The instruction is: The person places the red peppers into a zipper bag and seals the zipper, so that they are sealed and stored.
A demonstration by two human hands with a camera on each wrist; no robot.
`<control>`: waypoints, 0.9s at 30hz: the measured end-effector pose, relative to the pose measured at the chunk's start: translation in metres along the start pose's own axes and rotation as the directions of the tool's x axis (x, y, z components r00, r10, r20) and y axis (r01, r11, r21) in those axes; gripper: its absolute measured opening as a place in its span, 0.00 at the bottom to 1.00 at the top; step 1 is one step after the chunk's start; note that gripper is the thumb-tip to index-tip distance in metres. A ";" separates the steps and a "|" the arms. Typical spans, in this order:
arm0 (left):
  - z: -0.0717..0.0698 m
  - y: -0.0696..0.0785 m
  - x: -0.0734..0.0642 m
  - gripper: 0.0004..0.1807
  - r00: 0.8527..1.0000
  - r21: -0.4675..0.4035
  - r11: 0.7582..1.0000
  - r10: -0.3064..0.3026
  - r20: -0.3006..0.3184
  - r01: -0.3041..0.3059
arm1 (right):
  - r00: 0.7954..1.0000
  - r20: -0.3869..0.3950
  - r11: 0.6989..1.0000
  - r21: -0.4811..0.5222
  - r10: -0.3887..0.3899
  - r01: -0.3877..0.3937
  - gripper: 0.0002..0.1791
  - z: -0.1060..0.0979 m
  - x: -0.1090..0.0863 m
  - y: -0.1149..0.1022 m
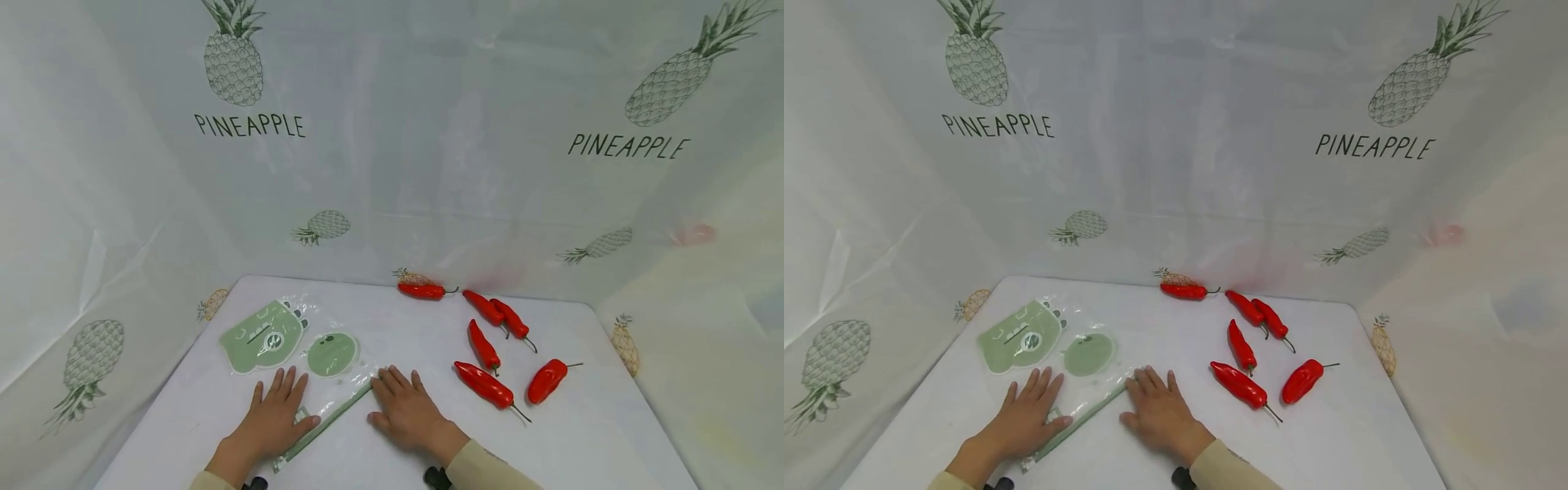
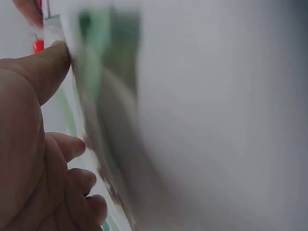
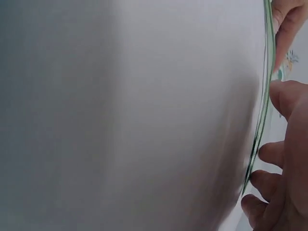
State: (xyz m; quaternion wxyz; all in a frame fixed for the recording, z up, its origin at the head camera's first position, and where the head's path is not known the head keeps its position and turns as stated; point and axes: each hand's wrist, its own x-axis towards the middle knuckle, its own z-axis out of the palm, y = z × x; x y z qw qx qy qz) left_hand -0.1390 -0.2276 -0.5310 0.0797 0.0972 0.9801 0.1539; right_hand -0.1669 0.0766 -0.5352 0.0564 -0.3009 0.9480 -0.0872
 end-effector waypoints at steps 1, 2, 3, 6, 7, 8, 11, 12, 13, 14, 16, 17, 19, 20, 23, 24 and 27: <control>0.001 0.005 0.001 0.51 1.000 -0.009 1.000 0.005 0.004 -0.005 | 1.000 0.006 1.000 0.005 0.002 -0.002 0.39 0.000 -0.001 0.002; 0.002 0.010 0.002 0.51 1.000 -0.013 1.000 0.010 0.007 -0.010 | 1.000 0.009 1.000 0.012 0.005 -0.005 0.39 -0.001 -0.002 0.005; 0.003 0.015 0.003 0.51 1.000 -0.021 1.000 0.013 0.013 -0.013 | 1.000 0.014 1.000 0.018 0.013 -0.013 0.39 -0.001 -0.003 0.008; 0.006 0.027 0.006 0.51 0.999 -0.042 0.999 0.025 0.028 -0.023 | 0.999 0.014 0.999 0.033 0.040 -0.041 0.39 -0.003 -0.005 0.018; 0.007 0.031 0.007 0.51 0.999 -0.045 0.999 0.030 0.032 -0.028 | 0.999 0.013 0.998 0.038 0.051 -0.052 0.39 -0.004 -0.006 0.021; 0.007 0.035 0.007 0.50 0.999 -0.049 0.998 0.038 0.036 -0.036 | 0.998 0.010 0.997 0.039 0.061 -0.061 0.38 -0.005 -0.006 0.025; 0.008 0.048 0.007 0.48 0.997 -0.065 0.996 0.071 0.040 -0.068 | 0.996 0.005 0.995 0.052 0.088 -0.088 0.38 -0.009 -0.008 0.037; 0.008 0.053 0.006 0.47 0.996 -0.069 0.994 0.087 0.036 -0.084 | 0.995 0.001 0.994 0.056 0.097 -0.097 0.38 -0.010 -0.008 0.041; 0.009 0.057 0.006 0.47 0.994 -0.064 0.992 0.108 0.027 -0.106 | 0.994 -0.003 0.993 0.054 0.107 -0.106 0.38 -0.011 -0.009 0.044; 0.010 0.061 0.005 0.46 0.992 -0.059 0.990 0.127 0.022 -0.126 | 0.993 -0.009 0.992 0.057 0.115 -0.115 0.38 -0.012 -0.009 0.048; 0.012 0.068 0.005 0.45 0.986 -0.053 0.985 0.167 0.010 -0.166 | 0.991 -0.021 0.990 0.062 0.130 -0.129 0.37 -0.014 -0.011 0.054; 0.014 0.071 0.005 0.45 0.982 -0.042 0.982 0.186 0.008 -0.186 | 0.990 -0.026 0.989 0.062 0.137 -0.136 0.37 -0.015 -0.012 0.057; 0.018 0.076 0.004 0.45 0.975 -0.020 0.975 0.223 0.007 -0.223 | 0.989 -0.035 0.987 0.065 0.147 -0.144 0.36 -0.016 -0.013 0.062; 0.019 0.079 0.004 0.45 0.972 -0.017 0.972 0.234 0.012 -0.234 | 0.988 -0.035 0.986 0.071 0.152 -0.149 0.36 -0.016 -0.013 0.064; 0.023 0.085 0.003 0.45 0.964 -0.003 0.964 0.265 0.022 -0.265 | 0.987 -0.034 0.985 0.081 0.158 -0.155 0.36 -0.015 -0.013 0.070; 0.023 0.087 0.003 0.45 0.962 -0.002 0.962 0.272 0.023 -0.272 | 0.987 -0.033 0.984 0.086 0.160 -0.157 0.36 -0.015 -0.012 0.071; 0.025 0.091 0.002 0.46 0.961 -0.004 0.961 0.277 0.019 -0.277 | 0.987 -0.031 0.983 0.093 0.160 -0.156 0.37 -0.012 -0.011 0.073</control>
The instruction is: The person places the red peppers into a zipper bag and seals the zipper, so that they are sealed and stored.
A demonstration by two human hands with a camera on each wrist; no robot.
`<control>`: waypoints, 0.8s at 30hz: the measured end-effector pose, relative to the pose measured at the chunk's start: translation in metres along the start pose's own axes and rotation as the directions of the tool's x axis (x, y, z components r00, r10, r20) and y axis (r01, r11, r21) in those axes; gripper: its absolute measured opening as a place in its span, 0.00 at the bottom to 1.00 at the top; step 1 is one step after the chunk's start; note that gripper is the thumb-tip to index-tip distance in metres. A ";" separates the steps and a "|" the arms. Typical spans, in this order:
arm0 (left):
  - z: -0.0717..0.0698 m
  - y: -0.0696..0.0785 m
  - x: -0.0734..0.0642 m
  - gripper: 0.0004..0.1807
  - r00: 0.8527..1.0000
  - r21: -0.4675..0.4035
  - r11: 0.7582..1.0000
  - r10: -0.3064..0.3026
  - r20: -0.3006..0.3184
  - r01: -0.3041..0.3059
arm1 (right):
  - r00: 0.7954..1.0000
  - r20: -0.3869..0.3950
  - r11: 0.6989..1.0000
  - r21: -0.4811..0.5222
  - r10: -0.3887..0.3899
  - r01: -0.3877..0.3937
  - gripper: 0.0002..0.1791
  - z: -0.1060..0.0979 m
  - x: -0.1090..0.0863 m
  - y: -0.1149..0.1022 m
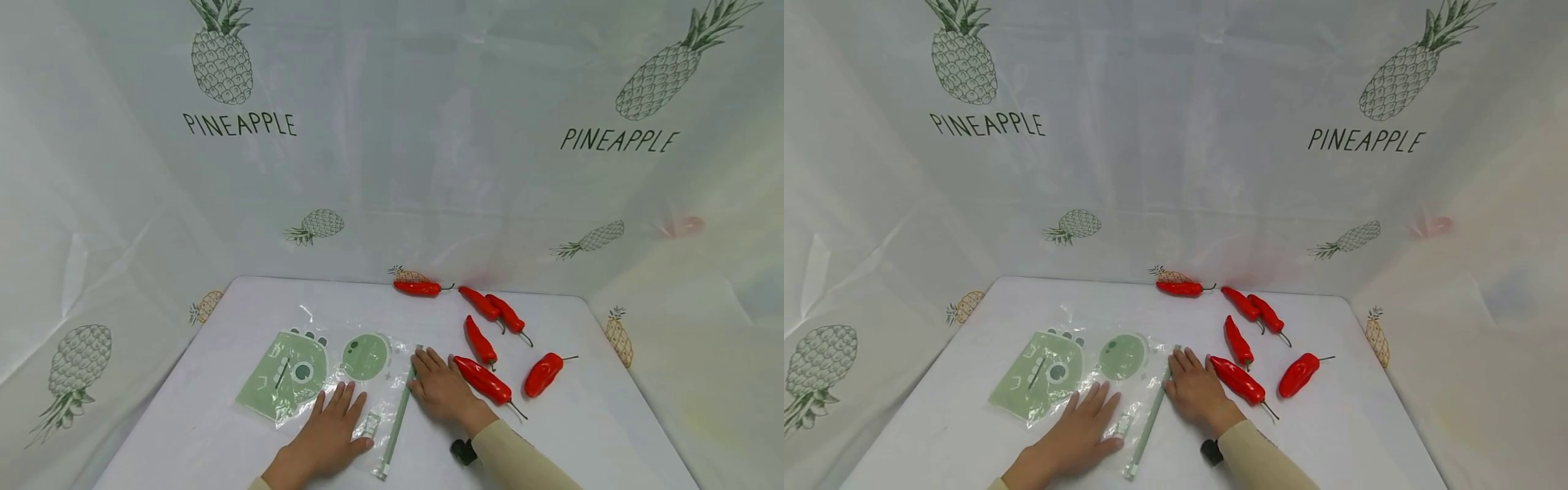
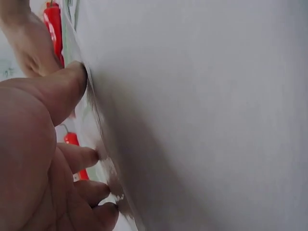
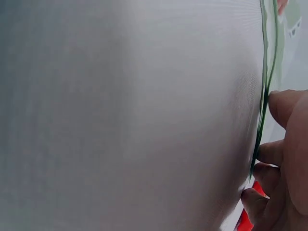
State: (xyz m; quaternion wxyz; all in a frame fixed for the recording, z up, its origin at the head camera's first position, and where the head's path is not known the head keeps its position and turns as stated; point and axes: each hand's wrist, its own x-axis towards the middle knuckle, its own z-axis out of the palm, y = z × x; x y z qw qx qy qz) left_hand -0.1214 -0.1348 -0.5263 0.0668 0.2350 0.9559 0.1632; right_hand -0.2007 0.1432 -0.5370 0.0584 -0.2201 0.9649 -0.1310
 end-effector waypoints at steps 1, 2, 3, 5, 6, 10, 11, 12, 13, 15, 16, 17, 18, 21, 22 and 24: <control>0.001 0.001 0.000 0.46 1.000 0.000 1.000 -0.002 -0.004 0.002 | 1.000 0.001 1.000 0.000 -0.001 0.001 0.37 0.000 0.000 0.000; 0.002 0.003 0.000 0.46 1.000 0.001 1.000 -0.005 -0.010 0.005 | 1.000 0.001 1.000 -0.003 0.000 0.000 0.38 0.000 0.000 0.000; 0.002 0.004 0.000 0.46 1.000 0.006 1.000 -0.010 -0.016 0.010 | 1.000 0.001 1.000 -0.003 -0.002 0.002 0.38 0.000 0.000 0.000; 0.004 0.005 0.001 0.46 0.999 0.020 1.000 -0.021 -0.028 0.022 | 1.000 0.000 1.000 -0.006 -0.005 0.005 0.39 0.000 0.000 0.000; 0.005 0.005 0.001 0.46 0.999 0.026 0.999 -0.029 -0.033 0.030 | 1.000 -0.001 1.000 -0.009 -0.006 0.006 0.39 0.000 0.000 0.000; 0.008 0.005 0.005 0.46 0.997 0.052 0.997 -0.063 -0.042 0.065 | 1.000 -0.029 1.000 -0.020 -0.008 0.008 0.40 0.000 -0.002 -0.002; 0.009 0.005 0.006 0.47 0.996 0.053 0.996 -0.073 -0.042 0.076 | 0.999 -0.041 1.000 -0.022 -0.007 0.006 0.40 -0.001 -0.002 -0.003; 0.008 0.006 0.007 0.47 0.996 0.051 0.995 -0.084 -0.042 0.086 | 0.999 -0.053 1.000 -0.023 -0.004 0.003 0.40 -0.001 -0.003 -0.004; 0.007 0.006 0.009 0.47 0.995 0.051 0.994 -0.094 -0.040 0.096 | 0.998 -0.066 1.000 -0.018 0.001 -0.002 0.40 -0.002 -0.004 -0.005; 0.005 0.007 0.013 0.47 0.993 0.057 0.992 -0.109 -0.043 0.112 | 0.996 -0.092 1.000 -0.007 0.013 -0.013 0.40 -0.003 -0.006 -0.006; 0.004 0.008 0.015 0.46 0.992 0.068 0.991 -0.113 -0.056 0.117 | 0.994 -0.104 1.000 0.003 0.023 -0.022 0.40 -0.004 -0.007 -0.006; 0.002 0.010 0.019 0.45 0.991 0.080 0.990 -0.115 -0.071 0.121 | 0.993 -0.115 0.999 0.014 0.034 -0.033 0.40 -0.005 -0.009 -0.007; 0.001 0.011 0.022 0.44 0.989 0.088 0.988 -0.115 -0.088 0.123 | 0.990 -0.130 0.999 0.028 0.046 -0.043 0.40 -0.006 -0.011 -0.007; -0.003 0.017 0.035 0.38 0.983 0.097 0.986 -0.121 -0.139 0.135 | 0.982 -0.172 0.995 0.071 0.082 -0.070 0.41 -0.011 -0.018 -0.006; -0.003 0.020 0.040 0.37 0.981 0.084 0.987 -0.124 -0.147 0.137 | 0.977 -0.193 0.993 0.087 0.093 -0.077 0.41 -0.013 -0.021 -0.005; -0.005 0.026 0.050 0.37 0.980 0.033 0.990 -0.134 -0.144 0.140 | 0.965 -0.235 0.990 0.112 0.112 -0.088 0.41 -0.016 -0.027 -0.003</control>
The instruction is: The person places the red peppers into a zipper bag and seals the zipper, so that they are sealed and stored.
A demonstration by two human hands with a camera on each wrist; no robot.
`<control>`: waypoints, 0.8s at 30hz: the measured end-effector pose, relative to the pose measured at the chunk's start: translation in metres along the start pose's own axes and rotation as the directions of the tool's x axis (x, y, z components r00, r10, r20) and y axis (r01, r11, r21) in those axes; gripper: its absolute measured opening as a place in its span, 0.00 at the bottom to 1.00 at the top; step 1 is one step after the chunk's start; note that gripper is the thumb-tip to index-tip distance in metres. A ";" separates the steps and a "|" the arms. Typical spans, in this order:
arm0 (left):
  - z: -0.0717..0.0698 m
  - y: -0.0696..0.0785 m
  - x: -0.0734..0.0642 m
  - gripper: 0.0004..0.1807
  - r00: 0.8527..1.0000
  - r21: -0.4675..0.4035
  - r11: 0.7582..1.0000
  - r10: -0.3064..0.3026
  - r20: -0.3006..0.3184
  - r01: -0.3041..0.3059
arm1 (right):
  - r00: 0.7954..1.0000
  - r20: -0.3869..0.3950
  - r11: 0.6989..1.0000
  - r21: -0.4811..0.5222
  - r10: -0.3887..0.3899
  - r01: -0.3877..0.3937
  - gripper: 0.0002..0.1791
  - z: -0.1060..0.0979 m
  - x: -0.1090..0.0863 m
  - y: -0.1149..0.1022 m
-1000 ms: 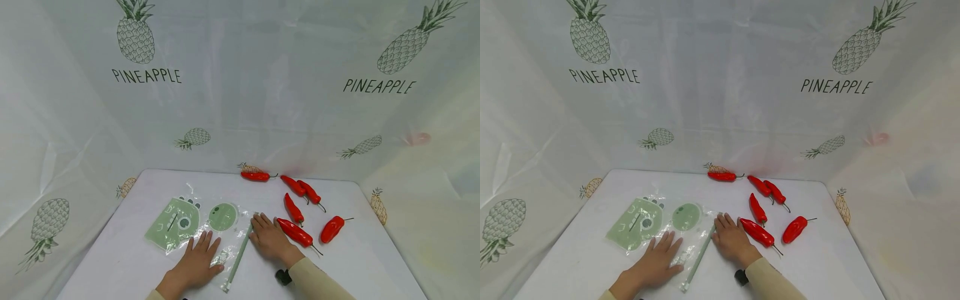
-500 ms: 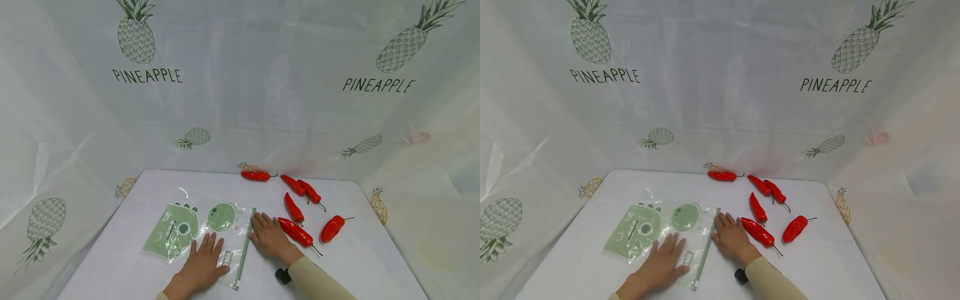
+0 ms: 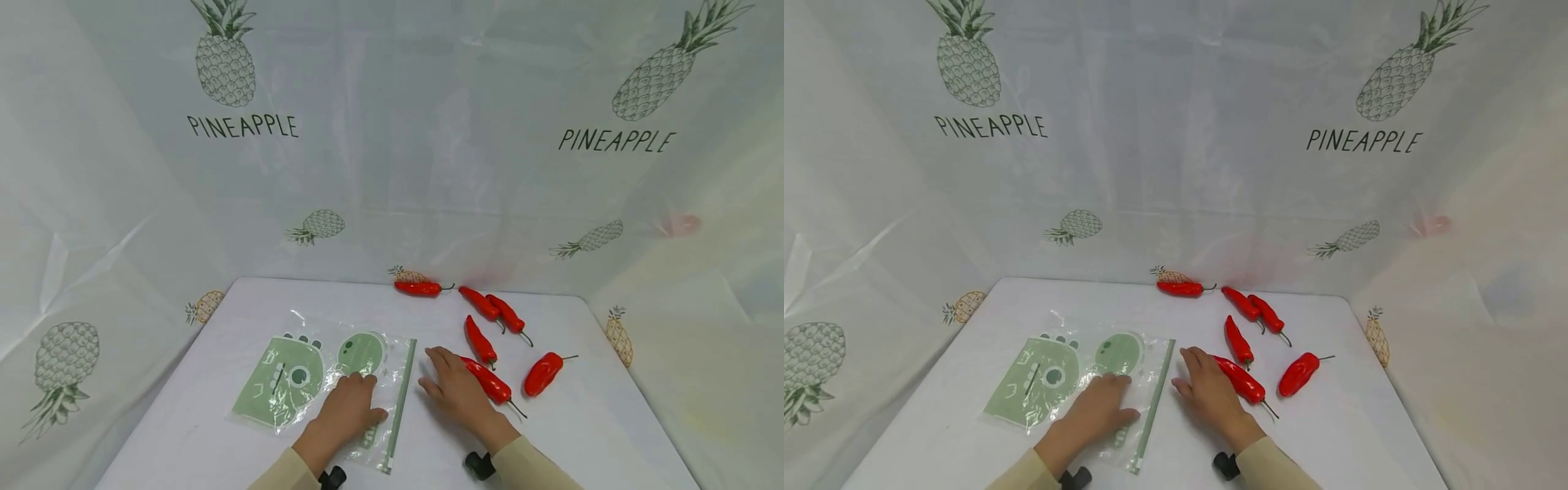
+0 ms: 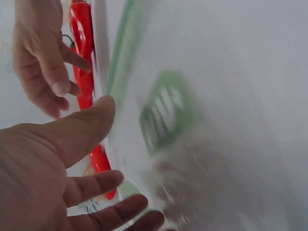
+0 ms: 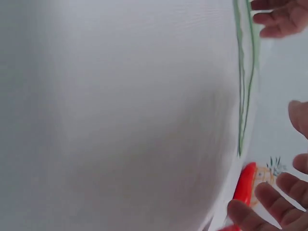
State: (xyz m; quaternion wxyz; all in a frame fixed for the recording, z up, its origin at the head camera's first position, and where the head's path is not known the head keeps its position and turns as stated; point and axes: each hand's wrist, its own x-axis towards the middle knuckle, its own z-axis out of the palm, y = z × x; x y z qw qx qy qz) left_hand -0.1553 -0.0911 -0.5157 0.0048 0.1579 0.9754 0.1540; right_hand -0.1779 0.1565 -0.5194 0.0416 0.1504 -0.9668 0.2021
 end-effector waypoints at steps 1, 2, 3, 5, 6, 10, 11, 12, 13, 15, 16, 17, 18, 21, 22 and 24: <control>0.001 0.004 0.005 0.37 1.000 -0.032 0.999 -0.004 0.008 0.004 | 1.000 -0.024 1.000 0.010 0.009 -0.009 0.41 -0.003 -0.003 0.002; 0.003 0.008 0.009 0.36 1.000 -0.066 0.998 -0.009 0.017 0.010 | 0.999 -0.053 1.000 0.019 0.015 -0.014 0.40 -0.006 -0.006 0.005; 0.004 0.012 0.013 0.36 1.000 -0.100 0.995 -0.012 0.022 0.014 | 0.996 -0.082 0.999 0.024 0.025 -0.023 0.40 -0.008 -0.009 0.009; 0.006 0.019 0.020 0.36 1.000 -0.162 0.987 -0.017 0.023 0.021 | 0.988 -0.145 0.999 0.038 0.042 -0.037 0.39 -0.014 -0.015 0.016; 0.008 0.022 0.024 0.36 0.999 -0.186 0.982 -0.025 0.027 0.030 | 0.983 -0.178 0.998 0.045 0.048 -0.041 0.39 -0.018 -0.017 0.021; 0.011 0.032 0.034 0.36 0.997 -0.266 0.961 -0.066 0.049 0.077 | 0.952 -0.297 0.996 0.061 0.074 -0.058 0.38 -0.032 -0.026 0.039; 0.011 0.034 0.036 0.37 0.995 -0.279 0.956 -0.079 0.059 0.093 | 0.944 -0.319 0.996 0.058 0.081 -0.065 0.38 -0.035 -0.028 0.043; 0.011 0.035 0.038 0.37 0.993 -0.289 0.951 -0.092 0.072 0.109 | 0.936 -0.339 0.995 0.060 0.091 -0.075 0.38 -0.039 -0.030 0.048; 0.011 0.037 0.040 0.38 0.992 -0.300 0.947 -0.101 0.078 0.119 | 0.929 -0.354 0.994 0.066 0.109 -0.091 0.38 -0.042 -0.032 0.052; 0.011 0.038 0.042 0.38 0.990 -0.308 0.942 -0.114 0.086 0.135 | 0.912 -0.383 0.989 0.079 0.147 -0.126 0.38 -0.049 -0.035 0.061; 0.011 0.038 0.043 0.38 0.989 -0.311 0.940 -0.119 0.087 0.141 | 0.902 -0.399 0.986 0.082 0.166 -0.146 0.38 -0.052 -0.036 0.066; 0.012 0.038 0.044 0.38 0.988 -0.309 0.940 -0.126 0.090 0.148 | 0.891 -0.413 0.982 0.086 0.189 -0.168 0.38 -0.054 -0.038 0.070; 0.012 0.038 0.045 0.38 0.987 -0.311 0.938 -0.131 0.090 0.152 | 0.878 -0.430 0.978 0.088 0.209 -0.190 0.37 -0.057 -0.040 0.075; 0.017 0.037 0.048 0.39 0.985 -0.310 0.936 -0.143 0.093 0.165 | 0.840 -0.467 0.960 0.099 0.277 -0.262 0.35 -0.063 -0.045 0.092; 0.018 0.038 0.048 0.40 0.985 -0.310 0.935 -0.148 0.094 0.170 | 0.828 -0.468 0.950 0.110 0.309 -0.292 0.34 -0.064 -0.046 0.099; 0.020 0.038 0.050 0.40 0.983 -0.305 0.935 -0.156 0.099 0.179 | 0.809 -0.443 0.922 0.160 0.387 -0.353 0.34 -0.067 -0.049 0.110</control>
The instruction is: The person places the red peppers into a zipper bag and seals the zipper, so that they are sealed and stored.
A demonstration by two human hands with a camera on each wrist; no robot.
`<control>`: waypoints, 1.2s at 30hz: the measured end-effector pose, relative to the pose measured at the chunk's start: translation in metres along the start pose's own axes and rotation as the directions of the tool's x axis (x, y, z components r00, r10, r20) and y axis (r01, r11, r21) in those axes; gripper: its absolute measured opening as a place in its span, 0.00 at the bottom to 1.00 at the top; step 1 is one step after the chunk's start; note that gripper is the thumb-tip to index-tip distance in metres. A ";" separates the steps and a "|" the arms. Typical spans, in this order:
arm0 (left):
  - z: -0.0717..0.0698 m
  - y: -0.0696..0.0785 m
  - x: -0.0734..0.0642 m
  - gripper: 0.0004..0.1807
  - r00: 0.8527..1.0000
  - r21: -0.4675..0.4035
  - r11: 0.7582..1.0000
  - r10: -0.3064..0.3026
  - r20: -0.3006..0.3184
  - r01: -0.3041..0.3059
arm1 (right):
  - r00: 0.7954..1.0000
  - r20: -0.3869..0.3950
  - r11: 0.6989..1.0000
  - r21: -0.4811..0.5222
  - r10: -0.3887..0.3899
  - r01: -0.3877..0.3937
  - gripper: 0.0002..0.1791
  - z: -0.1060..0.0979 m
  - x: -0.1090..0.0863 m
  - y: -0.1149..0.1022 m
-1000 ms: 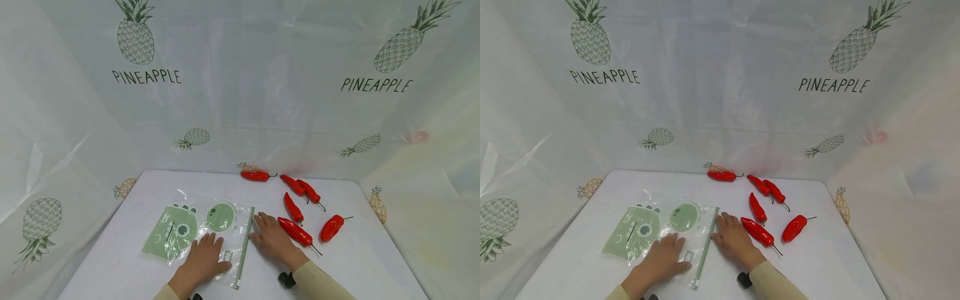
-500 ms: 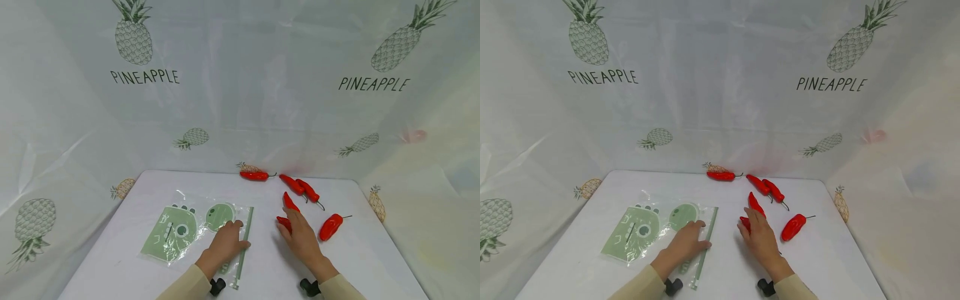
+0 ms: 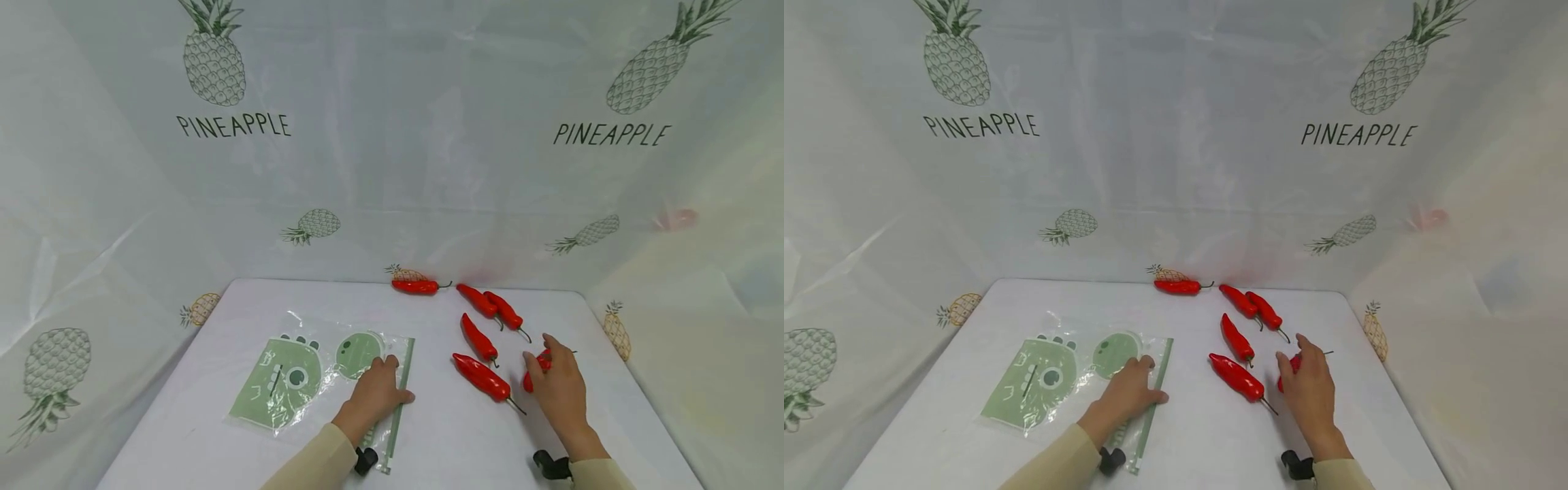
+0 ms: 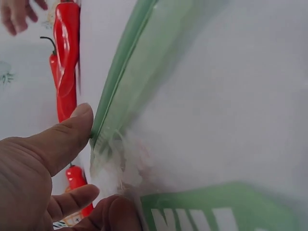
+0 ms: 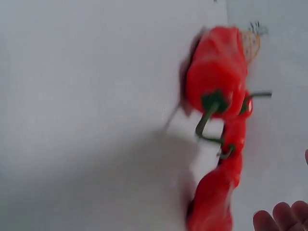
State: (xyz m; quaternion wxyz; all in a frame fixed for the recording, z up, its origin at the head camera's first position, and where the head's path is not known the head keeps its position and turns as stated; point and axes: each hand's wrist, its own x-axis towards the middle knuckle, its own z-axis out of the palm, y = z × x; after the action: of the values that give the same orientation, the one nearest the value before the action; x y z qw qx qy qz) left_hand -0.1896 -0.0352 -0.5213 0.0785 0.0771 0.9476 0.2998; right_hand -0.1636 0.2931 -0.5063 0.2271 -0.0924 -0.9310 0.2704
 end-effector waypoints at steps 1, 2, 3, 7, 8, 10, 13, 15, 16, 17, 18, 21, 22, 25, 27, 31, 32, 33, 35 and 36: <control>0.000 0.000 0.000 0.40 1.000 -0.001 1.000 -0.006 0.000 0.006 | 0.999 0.016 0.999 0.015 0.045 -0.046 0.35 -0.002 0.002 0.005; 0.001 0.000 0.001 0.39 1.000 -0.003 1.000 -0.012 -0.001 0.012 | 0.995 0.036 0.995 0.028 0.092 -0.093 0.35 -0.003 0.003 0.009; 0.001 0.000 0.001 0.39 1.000 -0.005 1.000 -0.019 0.001 0.019 | 0.990 0.054 0.990 0.038 0.132 -0.135 0.36 -0.004 0.005 0.014; -0.001 0.000 0.002 0.36 0.999 -0.016 0.999 -0.033 0.007 0.033 | 0.965 0.104 0.967 0.067 0.239 -0.247 0.39 -0.004 0.008 0.031; -0.001 -0.001 0.003 0.35 0.999 -0.016 0.999 -0.033 0.007 0.033 | 0.960 0.114 0.962 0.068 0.256 -0.264 0.40 -0.003 0.008 0.035; -0.002 -0.003 0.003 0.34 1.000 -0.018 0.999 -0.029 0.008 0.029 | 0.949 0.134 0.954 0.063 0.284 -0.295 0.42 -0.001 0.010 0.041; -0.003 -0.007 0.005 0.32 1.000 -0.023 1.000 -0.009 0.011 0.009 | 0.932 0.167 0.941 0.055 0.320 -0.333 0.44 0.002 0.013 0.048; -0.004 -0.009 0.005 0.31 1.000 -0.025 1.000 0.009 0.014 -0.008 | 0.923 0.187 0.936 0.048 0.335 -0.349 0.46 0.004 0.015 0.051; -0.005 -0.010 0.005 0.30 1.000 -0.030 0.999 0.016 0.016 -0.016 | 0.919 0.198 0.934 0.044 0.340 -0.355 0.46 0.005 0.016 0.052; -0.006 -0.010 0.005 0.30 1.000 -0.032 0.999 0.024 0.018 -0.023 | 0.915 0.208 0.932 0.043 0.345 -0.361 0.47 0.005 0.017 0.053; -0.007 -0.011 0.005 0.30 0.999 -0.035 0.999 0.030 0.017 -0.029 | 0.912 0.218 0.930 0.039 0.348 -0.365 0.47 0.006 0.018 0.054; -0.009 -0.012 0.005 0.28 0.999 -0.045 0.998 0.043 0.015 -0.043 | 0.899 0.251 0.925 0.032 0.359 -0.378 0.49 0.008 0.022 0.055; -0.009 -0.012 0.004 0.28 0.999 -0.047 0.998 0.048 0.014 -0.047 | 0.893 0.264 0.922 0.032 0.364 -0.385 0.50 0.008 0.023 0.055; -0.009 -0.013 0.004 0.25 0.998 -0.045 0.997 0.061 0.009 -0.061 | 0.877 0.304 0.915 0.038 0.372 -0.401 0.52 0.007 0.025 0.056; -0.008 -0.013 0.004 0.24 0.998 -0.044 0.997 0.069 0.005 -0.069 | 0.868 0.326 0.911 0.044 0.375 -0.410 0.53 0.006 0.025 0.055; -0.008 -0.014 0.004 0.19 0.996 -0.063 0.994 0.091 -0.006 -0.091 | 0.854 0.354 0.905 0.044 0.381 -0.423 0.54 0.004 0.028 0.053; -0.008 -0.015 0.004 0.17 0.996 -0.068 0.993 0.092 -0.007 -0.092 | 0.849 0.361 0.902 0.045 0.385 -0.428 0.55 0.004 0.029 0.052; -0.008 -0.016 0.005 0.16 0.996 -0.075 0.993 0.091 -0.007 -0.091 | 0.844 0.370 0.900 0.046 0.388 -0.433 0.55 0.003 0.030 0.052; -0.008 -0.019 0.005 0.12 0.995 -0.090 0.991 0.096 -0.006 -0.096 | 0.834 0.391 0.896 0.048 0.390 -0.441 0.56 0.002 0.032 0.051; -0.009 -0.021 0.006 0.10 0.995 -0.109 0.989 0.100 -0.005 -0.100 | 0.829 0.402 0.895 0.047 0.389 -0.443 0.56 0.002 0.032 0.052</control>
State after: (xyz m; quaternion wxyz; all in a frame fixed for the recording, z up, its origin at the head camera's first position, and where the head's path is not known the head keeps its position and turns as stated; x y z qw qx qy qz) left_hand -0.1991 -0.0558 -0.5267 0.0677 0.1201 0.9247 0.3548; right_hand -0.1905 0.3451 -0.5240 -0.0174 -0.2228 -0.8933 0.3901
